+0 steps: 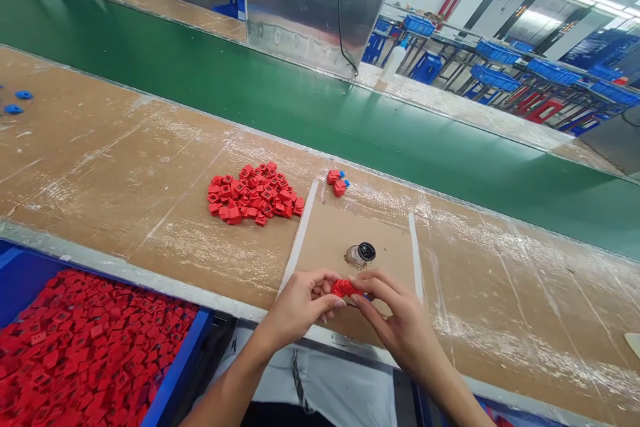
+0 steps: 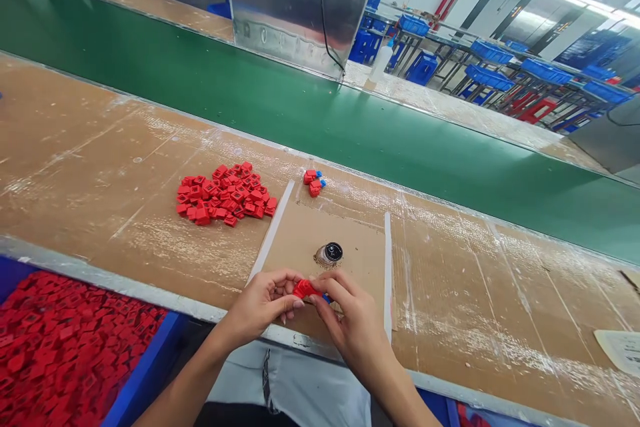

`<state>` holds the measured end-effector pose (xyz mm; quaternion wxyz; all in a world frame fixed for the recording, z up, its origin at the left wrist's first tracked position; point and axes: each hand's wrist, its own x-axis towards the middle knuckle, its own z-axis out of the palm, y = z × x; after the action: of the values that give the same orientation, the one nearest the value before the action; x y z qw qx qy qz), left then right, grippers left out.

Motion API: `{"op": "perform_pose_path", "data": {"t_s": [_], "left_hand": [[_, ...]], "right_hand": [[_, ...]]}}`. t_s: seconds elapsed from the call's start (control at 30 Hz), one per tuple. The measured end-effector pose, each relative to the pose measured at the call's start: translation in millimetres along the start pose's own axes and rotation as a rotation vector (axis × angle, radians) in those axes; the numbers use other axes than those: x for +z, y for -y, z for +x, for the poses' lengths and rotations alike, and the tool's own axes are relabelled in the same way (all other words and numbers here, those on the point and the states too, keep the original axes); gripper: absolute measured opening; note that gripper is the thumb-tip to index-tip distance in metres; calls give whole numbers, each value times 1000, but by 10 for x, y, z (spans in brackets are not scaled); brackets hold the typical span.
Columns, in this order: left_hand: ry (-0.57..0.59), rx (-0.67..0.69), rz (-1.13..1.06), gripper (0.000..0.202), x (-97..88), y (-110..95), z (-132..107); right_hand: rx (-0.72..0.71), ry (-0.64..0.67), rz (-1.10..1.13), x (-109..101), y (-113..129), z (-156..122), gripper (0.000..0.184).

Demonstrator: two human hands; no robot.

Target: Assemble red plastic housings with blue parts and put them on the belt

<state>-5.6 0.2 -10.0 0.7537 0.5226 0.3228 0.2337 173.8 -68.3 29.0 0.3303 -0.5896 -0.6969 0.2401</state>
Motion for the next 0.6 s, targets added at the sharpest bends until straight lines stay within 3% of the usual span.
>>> {"op": "perform_pose_path", "data": {"t_s": [0.6], "left_hand": [[31, -8, 263, 15, 4, -28, 24]], "right_hand": [[36, -55, 152, 209, -17, -80, 20]]}}
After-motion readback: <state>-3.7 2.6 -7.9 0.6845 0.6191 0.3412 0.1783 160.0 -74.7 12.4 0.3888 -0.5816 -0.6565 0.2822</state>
